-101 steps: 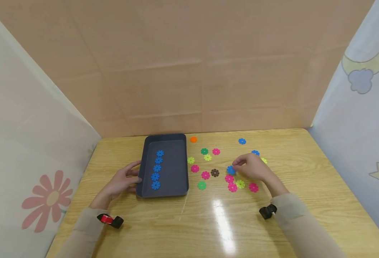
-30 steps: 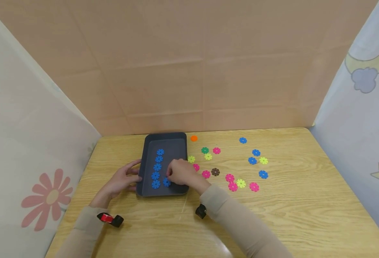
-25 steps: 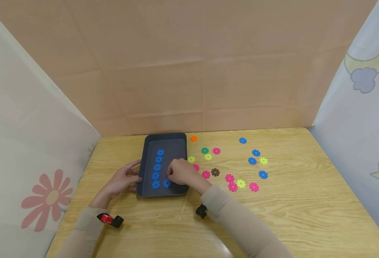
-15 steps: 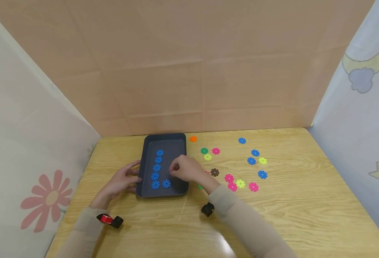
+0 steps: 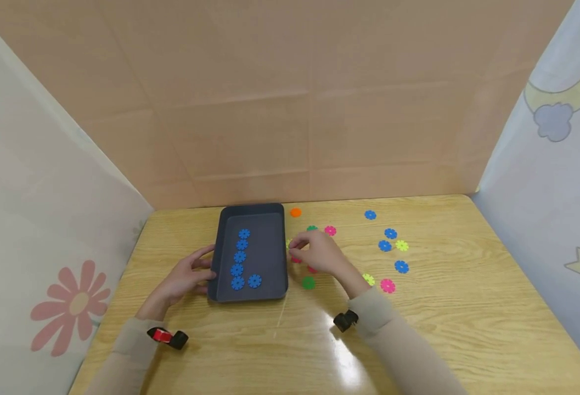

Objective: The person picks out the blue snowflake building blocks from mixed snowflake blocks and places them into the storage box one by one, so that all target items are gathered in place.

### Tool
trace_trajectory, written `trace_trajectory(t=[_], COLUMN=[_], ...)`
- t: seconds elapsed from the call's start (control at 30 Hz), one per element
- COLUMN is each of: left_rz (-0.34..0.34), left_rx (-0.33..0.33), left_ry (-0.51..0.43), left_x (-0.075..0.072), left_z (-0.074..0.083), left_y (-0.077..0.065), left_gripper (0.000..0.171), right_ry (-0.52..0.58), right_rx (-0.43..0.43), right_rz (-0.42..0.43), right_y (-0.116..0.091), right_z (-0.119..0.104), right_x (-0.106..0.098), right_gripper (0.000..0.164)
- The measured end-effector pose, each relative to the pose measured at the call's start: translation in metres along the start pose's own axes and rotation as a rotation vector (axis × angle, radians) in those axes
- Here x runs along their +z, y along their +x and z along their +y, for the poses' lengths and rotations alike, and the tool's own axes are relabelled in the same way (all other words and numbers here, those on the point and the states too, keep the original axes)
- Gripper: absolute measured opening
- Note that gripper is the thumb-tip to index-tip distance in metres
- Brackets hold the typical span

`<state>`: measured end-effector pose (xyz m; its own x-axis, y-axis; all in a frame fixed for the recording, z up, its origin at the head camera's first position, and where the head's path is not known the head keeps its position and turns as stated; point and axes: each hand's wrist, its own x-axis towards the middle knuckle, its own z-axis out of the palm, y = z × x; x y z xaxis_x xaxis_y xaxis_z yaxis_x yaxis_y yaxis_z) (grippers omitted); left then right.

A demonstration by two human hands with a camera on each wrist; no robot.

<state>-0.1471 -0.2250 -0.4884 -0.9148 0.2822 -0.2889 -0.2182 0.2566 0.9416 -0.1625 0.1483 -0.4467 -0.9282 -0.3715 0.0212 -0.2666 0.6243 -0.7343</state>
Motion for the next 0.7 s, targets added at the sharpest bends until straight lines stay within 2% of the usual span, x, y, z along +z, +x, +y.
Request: trace_trajectory(t=[0.2, 0.7], left_rz=[0.004, -0.004], left_rx=[0.004, 0.003], left_ry=[0.008, 0.004], left_x=[-0.001, 0.0], left_z=[0.0, 0.0], left_y=[0.0, -0.001], left_gripper=[0.078, 0.078], right_ry=[0.04, -0.109], right_rx=[0.107, 0.192], right_rz=[0.031, 0.11], right_y=[-0.017, -0.073], right_z=[0.02, 0.069], right_x=[-0.025, -0.081], right_gripper=[0.02, 0.031])
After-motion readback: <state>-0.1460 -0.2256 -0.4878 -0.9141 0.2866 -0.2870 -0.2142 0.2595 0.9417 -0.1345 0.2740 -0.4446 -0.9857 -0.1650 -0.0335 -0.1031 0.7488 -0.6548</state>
